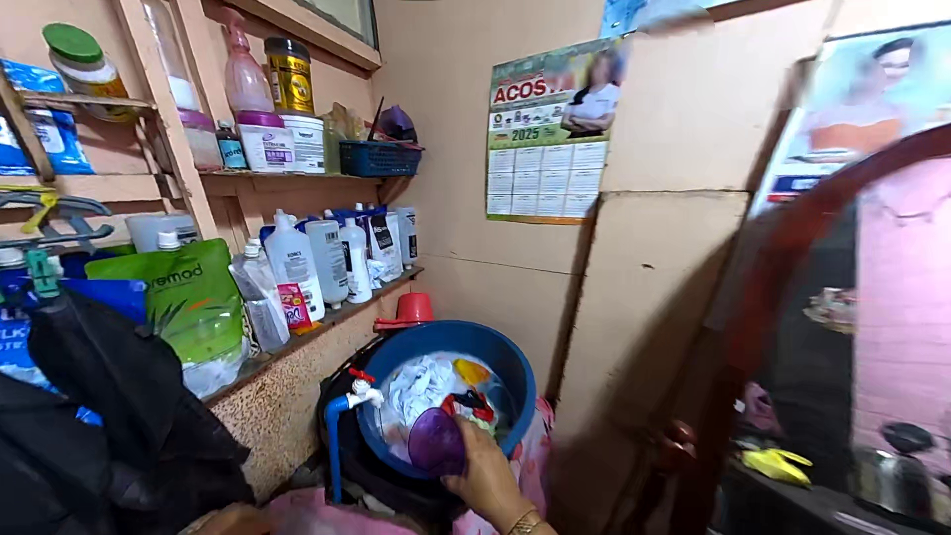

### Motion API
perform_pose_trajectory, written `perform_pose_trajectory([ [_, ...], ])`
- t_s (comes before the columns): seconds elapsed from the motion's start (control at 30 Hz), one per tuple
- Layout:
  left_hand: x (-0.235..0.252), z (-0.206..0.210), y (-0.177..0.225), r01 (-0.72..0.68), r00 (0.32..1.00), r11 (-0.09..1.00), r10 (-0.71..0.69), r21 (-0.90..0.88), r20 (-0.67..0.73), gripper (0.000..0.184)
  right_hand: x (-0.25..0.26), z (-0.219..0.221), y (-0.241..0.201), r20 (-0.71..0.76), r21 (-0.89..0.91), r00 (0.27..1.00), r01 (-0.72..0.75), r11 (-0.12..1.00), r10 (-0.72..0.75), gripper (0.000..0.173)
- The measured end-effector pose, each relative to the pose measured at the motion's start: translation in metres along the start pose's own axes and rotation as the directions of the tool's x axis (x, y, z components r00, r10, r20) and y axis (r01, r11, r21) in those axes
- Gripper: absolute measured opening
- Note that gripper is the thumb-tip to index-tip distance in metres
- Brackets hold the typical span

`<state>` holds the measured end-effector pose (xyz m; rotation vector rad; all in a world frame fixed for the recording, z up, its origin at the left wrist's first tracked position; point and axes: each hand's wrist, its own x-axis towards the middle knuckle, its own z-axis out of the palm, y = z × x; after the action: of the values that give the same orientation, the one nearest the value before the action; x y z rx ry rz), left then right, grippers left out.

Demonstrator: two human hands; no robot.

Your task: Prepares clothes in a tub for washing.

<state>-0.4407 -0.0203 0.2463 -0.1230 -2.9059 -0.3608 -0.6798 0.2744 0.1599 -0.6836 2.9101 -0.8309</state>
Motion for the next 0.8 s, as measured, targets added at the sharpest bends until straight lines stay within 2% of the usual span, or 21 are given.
perform_pose_trajectory([
  [0.17, 0.141, 0.032, 0.001, 0.061, 0.998, 0.994, -0.059, 0.088, -0.034, 0.043, 0.1, 0.03, 0.003, 0.182, -0.029, 0.981, 0.073, 0.997, -0.067, 0.098],
  [0.27, 0.196, 0.05, -0.006, 0.096, 0.995, 0.981, -0.09, 0.167, -0.047, 0.051, 0.139, 0.052, 0.001, 0.263, -0.034, 0.959, 0.118, 0.992, -0.105, 0.098],
  [0.4, 0.234, 0.06, -0.017, 0.067, 0.997, 0.964, -0.075, 0.258, 0.019, 0.048, 0.158, 0.072, -0.001, 0.261, 0.091, 0.949, 0.158, 0.983, -0.177, 0.094],
  [0.53, 0.255, 0.062, -0.035, -0.096, 0.992, 0.916, 0.122, 0.39, -0.042, 0.033, 0.164, 0.079, -0.004, 0.245, 0.221, 0.946, 0.159, 0.962, -0.212, 0.094],
  [0.63, 0.264, 0.067, -0.042, -0.191, 0.962, 0.851, 0.26, 0.489, -0.077, 0.032, 0.157, 0.087, 0.0, 0.189, 0.274, 0.951, 0.186, 0.944, -0.243, 0.093],
  [0.67, 0.267, 0.066, -0.041, -0.178, 0.97, 0.857, 0.235, 0.483, -0.061, 0.034, 0.155, 0.088, 0.001, 0.16, 0.288, 0.955, 0.196, 0.937, -0.249, 0.092],
  [0.7, 0.27, 0.062, -0.036, -0.125, 0.99, 0.885, 0.139, 0.448, 0.0, 0.036, 0.153, 0.088, 0.001, 0.144, 0.302, 0.958, 0.194, 0.933, -0.246, 0.091],
  [0.73, 0.275, 0.055, -0.026, -0.027, 0.994, 0.917, -0.016, 0.398, 0.105, 0.039, 0.151, 0.089, 0.001, 0.132, 0.318, 0.963, 0.185, 0.93, -0.237, 0.09],
  [0.77, 0.283, 0.048, -0.016, 0.1, 0.957, 0.93, -0.187, 0.353, 0.221, 0.041, 0.149, 0.089, 0.001, 0.119, 0.331, 0.967, 0.176, 0.927, -0.226, 0.09],
  [0.8, 0.292, 0.041, -0.007, 0.251, 0.873, 0.916, -0.354, 0.314, 0.336, 0.042, 0.148, 0.09, 0.001, 0.105, 0.342, 0.971, 0.166, 0.925, -0.214, 0.091],
])
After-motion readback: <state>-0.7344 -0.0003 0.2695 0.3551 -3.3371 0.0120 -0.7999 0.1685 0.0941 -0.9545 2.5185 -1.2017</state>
